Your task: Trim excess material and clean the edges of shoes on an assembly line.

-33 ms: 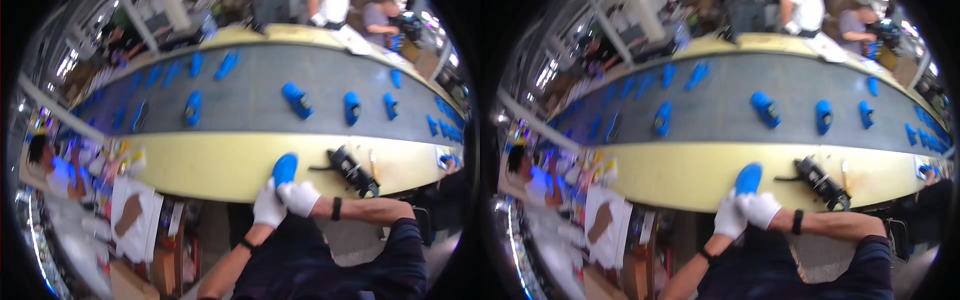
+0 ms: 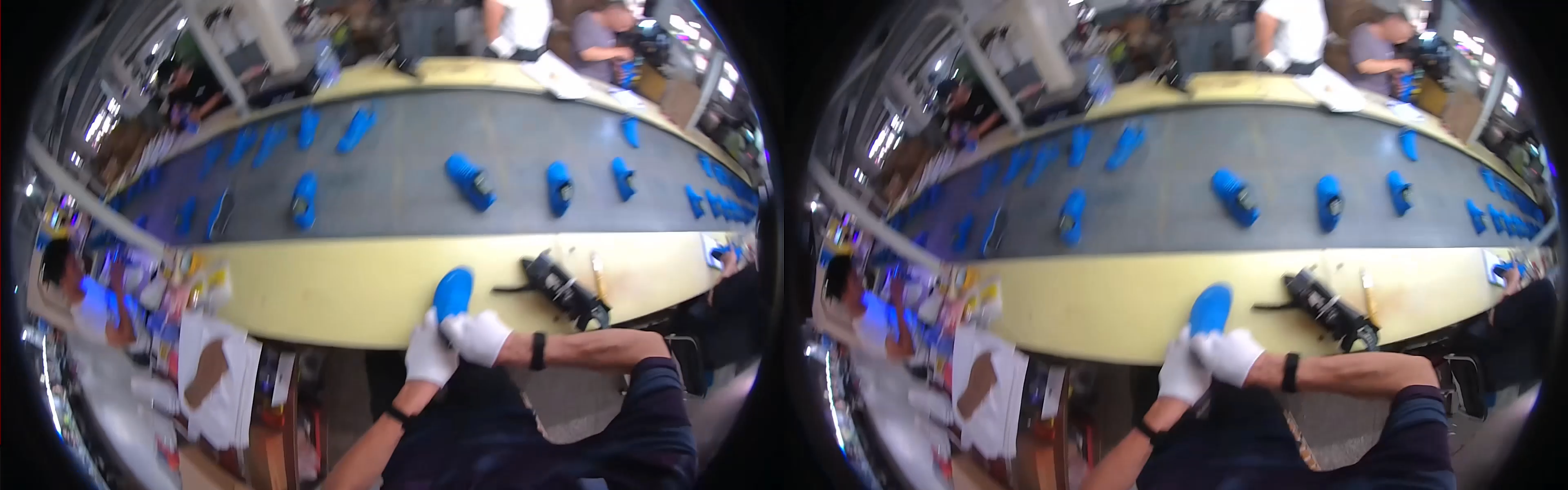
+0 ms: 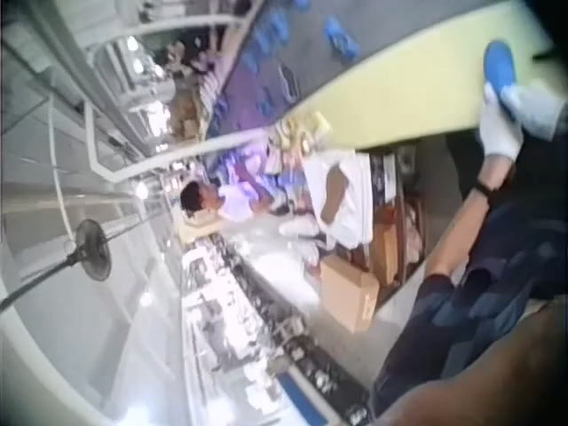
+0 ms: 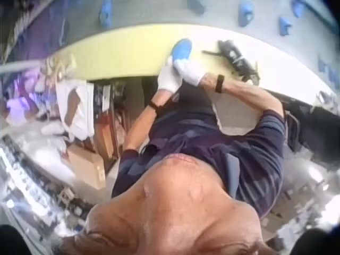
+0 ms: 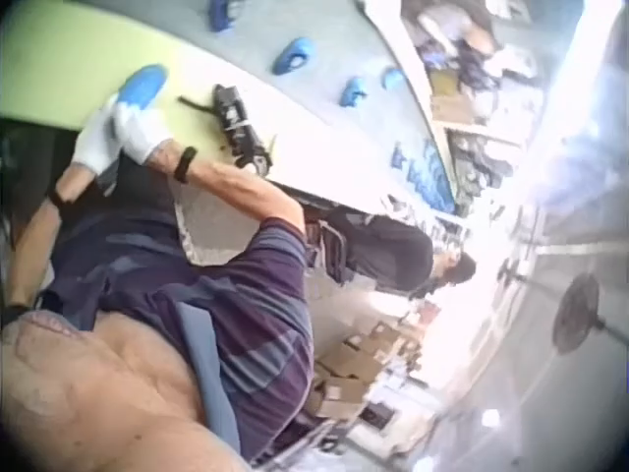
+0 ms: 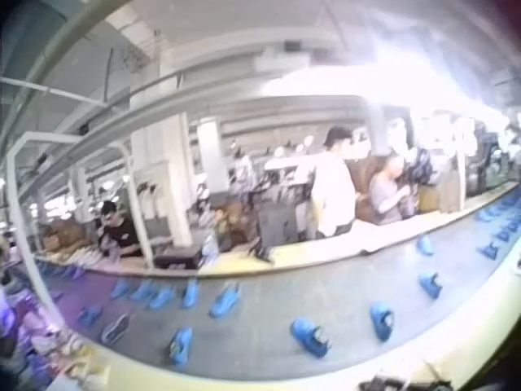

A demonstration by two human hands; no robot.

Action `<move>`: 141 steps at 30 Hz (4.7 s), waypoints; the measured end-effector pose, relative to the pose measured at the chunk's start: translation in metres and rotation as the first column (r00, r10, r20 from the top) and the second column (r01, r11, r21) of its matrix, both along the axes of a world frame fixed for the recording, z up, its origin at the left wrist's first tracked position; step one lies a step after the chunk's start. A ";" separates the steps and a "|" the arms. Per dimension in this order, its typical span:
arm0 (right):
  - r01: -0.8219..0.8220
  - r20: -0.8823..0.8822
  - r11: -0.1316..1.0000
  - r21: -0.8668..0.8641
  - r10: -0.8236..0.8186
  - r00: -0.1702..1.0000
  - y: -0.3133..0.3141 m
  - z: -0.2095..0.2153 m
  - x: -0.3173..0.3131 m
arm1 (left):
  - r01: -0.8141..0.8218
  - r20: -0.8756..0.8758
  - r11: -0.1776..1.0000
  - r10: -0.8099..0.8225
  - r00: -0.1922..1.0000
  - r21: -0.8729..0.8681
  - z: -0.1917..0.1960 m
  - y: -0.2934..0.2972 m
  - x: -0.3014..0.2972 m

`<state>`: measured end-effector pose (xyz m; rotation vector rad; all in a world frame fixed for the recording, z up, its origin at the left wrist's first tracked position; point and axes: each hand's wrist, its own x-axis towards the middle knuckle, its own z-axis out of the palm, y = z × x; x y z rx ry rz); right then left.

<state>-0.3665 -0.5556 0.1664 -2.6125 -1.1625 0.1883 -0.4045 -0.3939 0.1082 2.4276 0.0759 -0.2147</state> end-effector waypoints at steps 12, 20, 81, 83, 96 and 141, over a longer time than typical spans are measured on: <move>-0.036 0.047 0.999 0.011 0.036 0.998 -0.003 0.019 0.007 | 0.010 -0.037 0.996 -0.007 0.999 0.089 0.022 -0.002 -0.009; -0.169 0.050 0.986 0.006 0.169 0.984 -0.008 0.016 0.027 | -0.002 0.026 0.991 -0.002 1.000 0.131 0.031 -0.005 -0.023; 0.659 -0.099 0.741 0.124 -0.652 0.752 -0.184 -0.004 0.065 | -0.575 -0.503 -0.265 -0.294 0.813 -0.774 0.041 0.014 -0.026; 0.658 -0.180 0.738 0.150 -0.635 0.752 -0.185 0.007 0.053 | -0.577 -0.533 -0.198 -0.235 0.813 -0.792 0.051 0.008 -0.021; 0.235 -0.073 0.882 0.409 -0.225 0.972 -0.074 0.123 -0.039 | -0.671 -0.654 -0.111 -0.155 0.740 -0.733 0.058 -0.036 0.013; 0.725 -0.224 0.682 -0.100 -0.725 0.651 -0.216 0.037 0.098 | -0.534 -0.564 0.272 -0.042 0.825 -0.801 -0.013 -0.006 0.379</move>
